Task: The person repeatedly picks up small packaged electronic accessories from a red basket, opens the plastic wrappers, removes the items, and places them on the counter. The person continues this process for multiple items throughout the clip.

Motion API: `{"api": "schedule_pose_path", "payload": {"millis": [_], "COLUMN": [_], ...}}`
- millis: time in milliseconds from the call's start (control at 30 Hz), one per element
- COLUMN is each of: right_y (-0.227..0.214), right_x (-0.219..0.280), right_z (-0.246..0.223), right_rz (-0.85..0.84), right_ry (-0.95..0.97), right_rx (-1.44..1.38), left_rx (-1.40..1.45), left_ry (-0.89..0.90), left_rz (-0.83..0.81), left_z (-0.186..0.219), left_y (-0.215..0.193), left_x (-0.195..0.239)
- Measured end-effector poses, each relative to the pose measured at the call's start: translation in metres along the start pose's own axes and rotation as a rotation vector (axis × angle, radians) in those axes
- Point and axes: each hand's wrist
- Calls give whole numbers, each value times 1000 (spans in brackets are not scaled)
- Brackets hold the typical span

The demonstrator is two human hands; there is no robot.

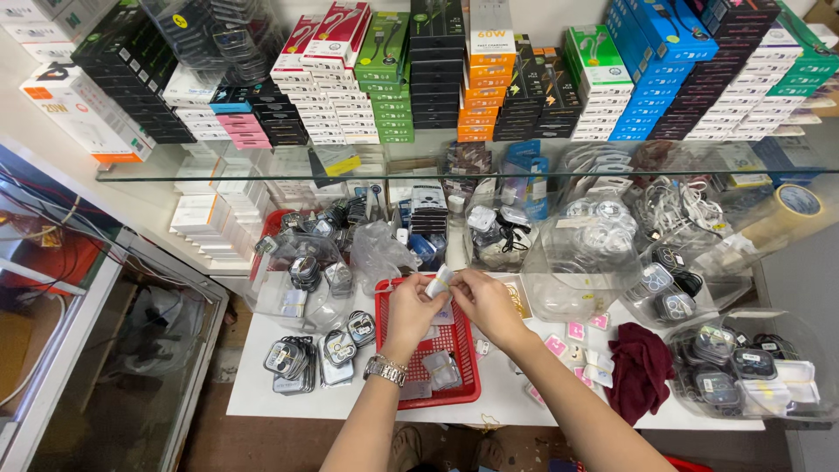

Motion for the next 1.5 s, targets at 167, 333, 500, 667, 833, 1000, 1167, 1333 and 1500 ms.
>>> {"api": "schedule_pose_path", "payload": {"millis": [167,333,500,667,833,1000,1167,1333,1500], "right_y": [7,7,10,13,8,10,11,-46,-76], "right_x": [-6,-16,-9,-10,-24,-33,0,8,38], "right_z": [3,21,42,50,67,117,132,117,107], "right_rz": [-14,-117,-198,-213,-420,-28,4,30,-744], "right_ry": [18,161,262,282,433,645,678,453,625], "right_rx": [215,53,-395,-587,-238,-1044,-925,-396,144], "left_rx": [-175,-205,-193,-195,-277,-182,388,420,694], "left_ry": [109,146,182,181,297,173,-35,-328,-430], "left_rz": [84,73,48,-6,-53,-227,-362,-470,-465], "left_z": [14,13,11,13,14,-8,-53,-81,-74], "left_y": [7,4,-7,-13,-13,-9,6,9,9], "left_x": [7,10,6,-1,-4,-24,-48,-51,-61]}}
Point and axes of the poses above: each hand's wrist, its own x-axis away from the middle knuckle, its own y-axis out of the palm, z = x × y, and after that the axes turned 1 degree about -x, right-handed
